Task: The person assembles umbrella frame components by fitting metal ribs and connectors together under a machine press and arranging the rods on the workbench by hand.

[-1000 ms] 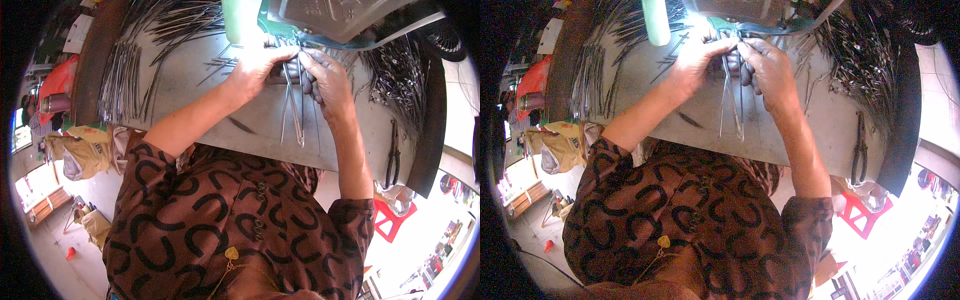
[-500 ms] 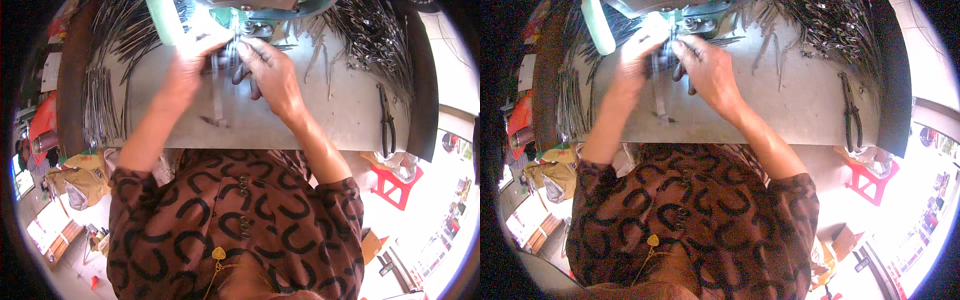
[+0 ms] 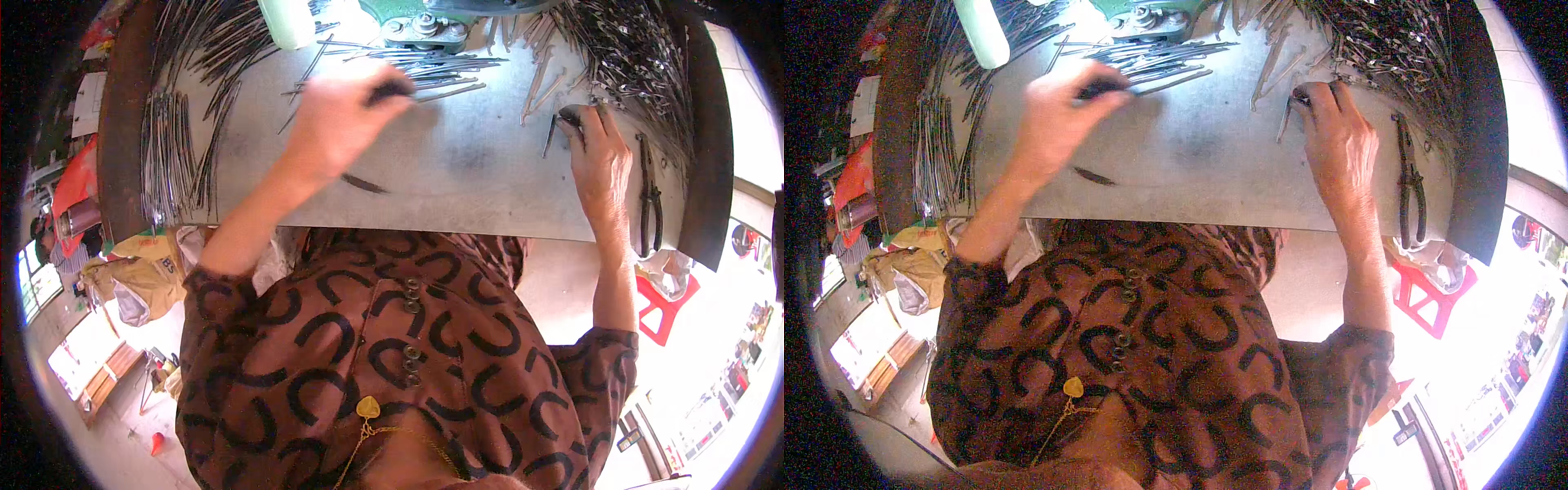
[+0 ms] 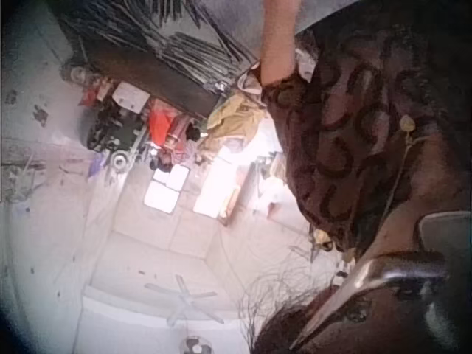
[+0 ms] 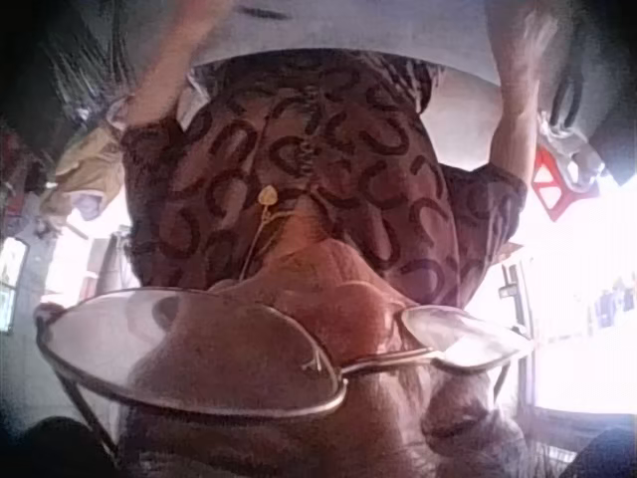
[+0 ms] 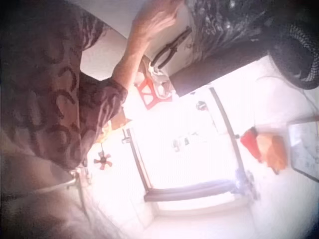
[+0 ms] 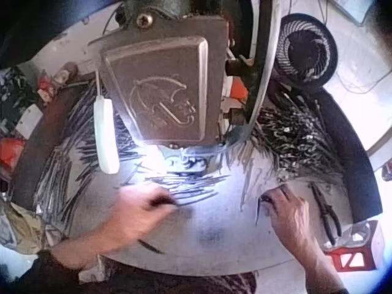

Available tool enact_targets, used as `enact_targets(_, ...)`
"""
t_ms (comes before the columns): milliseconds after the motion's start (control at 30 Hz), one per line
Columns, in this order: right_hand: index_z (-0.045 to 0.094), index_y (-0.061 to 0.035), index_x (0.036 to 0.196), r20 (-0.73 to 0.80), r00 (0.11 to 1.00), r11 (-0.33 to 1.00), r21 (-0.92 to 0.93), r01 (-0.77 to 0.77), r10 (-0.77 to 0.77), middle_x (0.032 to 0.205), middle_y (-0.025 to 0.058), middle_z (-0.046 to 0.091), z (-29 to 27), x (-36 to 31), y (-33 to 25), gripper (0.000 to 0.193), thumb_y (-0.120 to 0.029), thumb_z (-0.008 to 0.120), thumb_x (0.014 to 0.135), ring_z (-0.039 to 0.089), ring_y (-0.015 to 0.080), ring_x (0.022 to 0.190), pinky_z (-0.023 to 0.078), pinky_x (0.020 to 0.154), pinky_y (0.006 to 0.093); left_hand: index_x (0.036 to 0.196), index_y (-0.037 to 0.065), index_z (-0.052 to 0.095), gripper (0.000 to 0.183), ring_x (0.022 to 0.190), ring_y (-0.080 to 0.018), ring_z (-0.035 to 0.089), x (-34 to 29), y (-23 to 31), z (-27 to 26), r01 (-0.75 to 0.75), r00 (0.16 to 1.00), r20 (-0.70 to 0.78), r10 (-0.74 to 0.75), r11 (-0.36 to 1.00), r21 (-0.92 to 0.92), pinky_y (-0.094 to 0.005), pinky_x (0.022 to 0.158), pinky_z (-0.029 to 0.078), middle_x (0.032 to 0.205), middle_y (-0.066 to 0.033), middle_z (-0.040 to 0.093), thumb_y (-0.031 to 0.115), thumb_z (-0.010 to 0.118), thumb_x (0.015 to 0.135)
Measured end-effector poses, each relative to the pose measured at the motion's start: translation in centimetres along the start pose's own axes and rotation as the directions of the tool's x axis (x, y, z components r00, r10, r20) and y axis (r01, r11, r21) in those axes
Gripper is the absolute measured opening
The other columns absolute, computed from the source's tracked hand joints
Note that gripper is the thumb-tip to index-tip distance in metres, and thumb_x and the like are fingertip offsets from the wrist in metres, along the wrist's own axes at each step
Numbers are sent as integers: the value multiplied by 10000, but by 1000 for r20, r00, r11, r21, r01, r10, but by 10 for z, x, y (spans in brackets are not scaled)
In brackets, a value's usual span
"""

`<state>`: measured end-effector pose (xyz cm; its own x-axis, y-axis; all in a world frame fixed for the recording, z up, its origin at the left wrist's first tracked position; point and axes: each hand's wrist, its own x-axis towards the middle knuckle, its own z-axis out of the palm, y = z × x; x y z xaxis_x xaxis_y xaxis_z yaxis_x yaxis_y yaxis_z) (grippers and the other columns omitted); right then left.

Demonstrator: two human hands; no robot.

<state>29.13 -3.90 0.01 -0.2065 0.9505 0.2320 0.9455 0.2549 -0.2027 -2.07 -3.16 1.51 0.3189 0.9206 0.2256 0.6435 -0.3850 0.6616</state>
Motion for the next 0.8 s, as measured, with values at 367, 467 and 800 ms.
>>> enact_targets(367, 578, -122, 936, 93, 954, 950, -102, 295, -286, 944, 61, 545, -7, -12, -8, 180, -66, 545, 768, 603, 256, 825, 525, 599, 382, 860, 66, 571, 171, 770, -254, 580, 8, 7, 56, -156, 977, -73, 202, 901, 405, -382, 581, 488, 787, -75, 523, 137, 684, 752)
enact_targets(467, 566, -111, 946, 75, 956, 952, -97, 289, -283, 951, 64, 538, -2, -12, -12, 183, -68, 545, 769, 598, 258, 818, 526, 597, 381, 938, 52, 567, 130, 773, -310, 581, 5, 6, 54, -129, 983, -79, 164, 934, 332, -386, 636, 492, 821, -120, 570, 107, 614, 831)
enact_targets(800, 527, -76, 933, 73, 962, 962, -58, 266, -262, 940, 103, 531, 6, -12, -32, 152, -56, 540, 784, 598, 287, 817, 521, 601, 400, 1068, 19, 613, 196, 739, -108, 553, -3, -6, 23, 255, 924, -105, -368, 796, -549, -245, 698, 443, 764, -38, 593, 116, 559, 906)
